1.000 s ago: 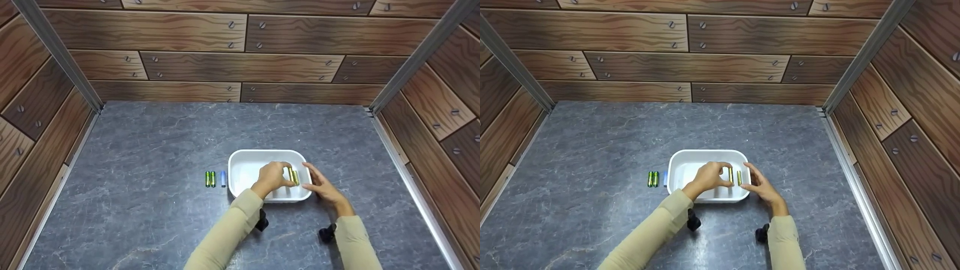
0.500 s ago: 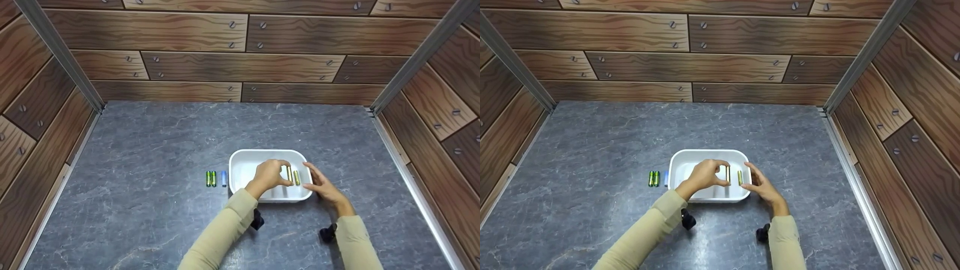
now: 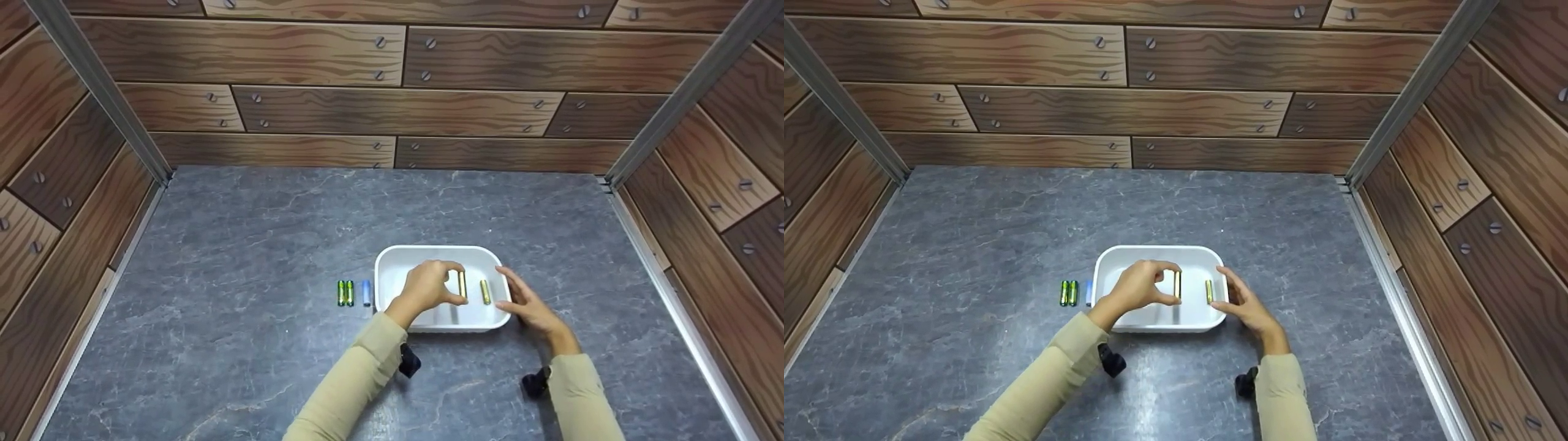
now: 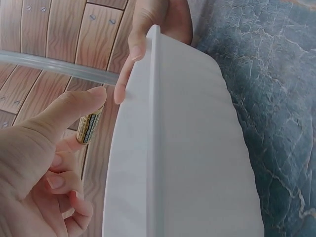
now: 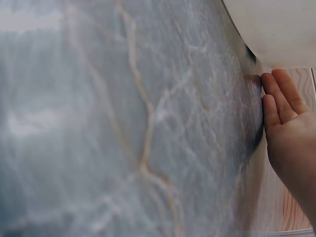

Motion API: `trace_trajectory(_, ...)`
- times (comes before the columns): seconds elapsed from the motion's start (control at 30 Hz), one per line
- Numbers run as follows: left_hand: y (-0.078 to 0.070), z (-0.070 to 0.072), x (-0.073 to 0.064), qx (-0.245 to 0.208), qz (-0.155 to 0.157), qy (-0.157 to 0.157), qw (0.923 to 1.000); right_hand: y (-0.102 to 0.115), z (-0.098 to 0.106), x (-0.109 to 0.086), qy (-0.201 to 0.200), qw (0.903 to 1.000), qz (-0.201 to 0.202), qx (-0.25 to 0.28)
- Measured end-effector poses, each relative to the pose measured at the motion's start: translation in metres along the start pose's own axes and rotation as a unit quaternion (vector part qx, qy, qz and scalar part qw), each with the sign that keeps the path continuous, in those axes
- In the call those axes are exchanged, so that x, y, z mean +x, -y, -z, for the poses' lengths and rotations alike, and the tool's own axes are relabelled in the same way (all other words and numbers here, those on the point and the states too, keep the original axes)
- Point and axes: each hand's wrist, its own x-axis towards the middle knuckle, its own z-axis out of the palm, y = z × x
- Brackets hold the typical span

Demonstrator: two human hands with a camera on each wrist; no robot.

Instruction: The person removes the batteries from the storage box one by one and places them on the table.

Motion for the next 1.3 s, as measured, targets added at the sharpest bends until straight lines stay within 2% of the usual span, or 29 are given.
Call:
trace_trajectory(0.4,0.011,0.011,-0.009,-0.007,-0.004,-0.017,0.9998,0.003,-0.001,0.000,-0.028,0.9990,-0.035,-0.007)
trace_trajectory(0.97,0.040,0.022,-0.032,-0.078,-0.010,-0.038,0.9961,-0.001,0.000,0.000,-0.018,0.9998,-0.007,-0.007)
trace_trajectory(1.2,0.049,0.027,-0.036,-0.082,-0.005,-0.047,0.9955,0.003,-0.001,0.000,-0.017,0.9993,-0.032,-0.014)
trace_trajectory(1.3,0.053,0.029,-0.036,-0.083,-0.006,-0.052,0.9951,0.003,-0.001,-0.001,-0.021,0.9993,-0.029,-0.013)
